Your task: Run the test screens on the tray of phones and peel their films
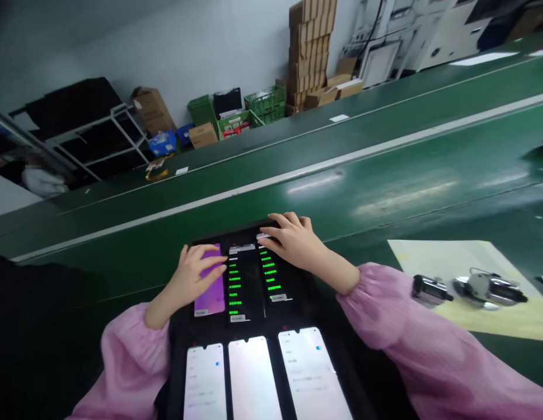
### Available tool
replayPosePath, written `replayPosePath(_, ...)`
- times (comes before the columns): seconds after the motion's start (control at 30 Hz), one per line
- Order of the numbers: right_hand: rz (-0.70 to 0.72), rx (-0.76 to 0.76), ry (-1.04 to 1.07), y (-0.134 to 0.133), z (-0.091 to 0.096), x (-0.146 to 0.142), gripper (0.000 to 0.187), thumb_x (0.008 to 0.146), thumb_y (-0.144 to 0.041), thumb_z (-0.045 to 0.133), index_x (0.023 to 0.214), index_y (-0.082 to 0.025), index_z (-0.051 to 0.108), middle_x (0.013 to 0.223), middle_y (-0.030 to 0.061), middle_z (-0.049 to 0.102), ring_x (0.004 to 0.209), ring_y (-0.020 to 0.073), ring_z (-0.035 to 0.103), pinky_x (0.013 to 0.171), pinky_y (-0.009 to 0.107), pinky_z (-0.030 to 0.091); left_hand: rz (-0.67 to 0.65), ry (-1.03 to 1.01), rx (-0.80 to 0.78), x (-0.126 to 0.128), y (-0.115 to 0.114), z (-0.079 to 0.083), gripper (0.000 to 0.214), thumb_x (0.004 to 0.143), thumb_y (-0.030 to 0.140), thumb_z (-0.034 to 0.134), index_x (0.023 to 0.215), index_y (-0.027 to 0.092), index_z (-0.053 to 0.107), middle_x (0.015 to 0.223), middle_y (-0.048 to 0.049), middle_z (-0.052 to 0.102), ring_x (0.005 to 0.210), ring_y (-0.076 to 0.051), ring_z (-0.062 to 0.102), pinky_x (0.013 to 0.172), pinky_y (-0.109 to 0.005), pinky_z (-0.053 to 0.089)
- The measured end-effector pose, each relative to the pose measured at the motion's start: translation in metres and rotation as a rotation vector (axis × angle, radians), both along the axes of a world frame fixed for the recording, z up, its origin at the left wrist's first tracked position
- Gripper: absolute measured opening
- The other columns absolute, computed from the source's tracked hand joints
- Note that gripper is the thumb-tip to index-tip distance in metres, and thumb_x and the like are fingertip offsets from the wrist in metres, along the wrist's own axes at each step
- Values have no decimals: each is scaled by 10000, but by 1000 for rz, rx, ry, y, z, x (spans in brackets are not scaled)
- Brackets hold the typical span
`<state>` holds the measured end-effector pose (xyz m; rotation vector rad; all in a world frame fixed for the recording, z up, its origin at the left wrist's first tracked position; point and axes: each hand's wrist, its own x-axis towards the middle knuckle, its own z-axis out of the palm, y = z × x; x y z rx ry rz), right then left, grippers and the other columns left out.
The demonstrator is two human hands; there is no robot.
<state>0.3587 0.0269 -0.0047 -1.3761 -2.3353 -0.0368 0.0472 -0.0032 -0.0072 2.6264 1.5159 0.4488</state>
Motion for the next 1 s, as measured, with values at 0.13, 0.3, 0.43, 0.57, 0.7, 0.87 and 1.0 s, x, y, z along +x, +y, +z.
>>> replayPosePath(0.13,65,-8,-21,1,-11,0,370,1068,-481,526,1131,-275,827,1487,160,633,1305,428,559,966,669,458,-20,2,-6,22,5,-1,280,997,429,700,1238,299,756,1456,-112,623,1399,-362,507,1172,-874,200)
replayPosePath(0.3,82,-8,-1,-20,-3,23,418,1095,-499,446,1149,-313,817,1442,132,661,1232,351,609,950,590,482,-186,-85,-83,17,-46,10,128,913,288,774,1026,266,717,1317,-52,671,1323,-283,584,1279,-774,112)
replayPosePath(0.43,54,-37,-11,-13,-3,28,503,1120,-482,323,1307,-296,752,1416,147,672,1197,326,625,919,538,516,-298,-16,-87,22,-76,9,324,863,192,776,1134,233,605,1356,-96,630,1374,-298,554,1295,-766,50)
replayPosePath(0.57,67,-62,-58,-5,-10,16,551,1127,-503,260,1303,-342,756,1459,108,657,1238,323,607,919,526,530,-285,41,103,35,-77,-4,354,861,281,813,1123,207,588,1345,-123,635,1368,-341,556,1298,-766,23)
replayPosePath(0.7,76,-43,-100,-3,-19,7,570,1123,-528,261,1252,-349,786,1511,100,623,1279,365,582,920,577,525,-235,19,170,34,-71,-8,280,918,333,776,1101,208,605,1302,-105,671,1346,-318,581,1315,-735,48)
replayPosePath(0.87,81,25,-123,-2,-27,5,601,1120,-558,243,1219,-353,799,1508,102,626,1301,391,563,953,630,486,70,-63,85,-5,-41,-2,377,952,521,722,1209,253,655,1289,-83,696,1290,-318,617,1276,-780,155)
replayPosePath(1.0,113,93,-138,-2,-31,3,637,1120,-557,232,1186,-294,808,1482,132,643,1280,395,576,940,616,466,279,-15,73,-35,-19,-7,493,941,521,741,1351,265,642,1392,-120,657,1345,-373,581,1201,-856,227)
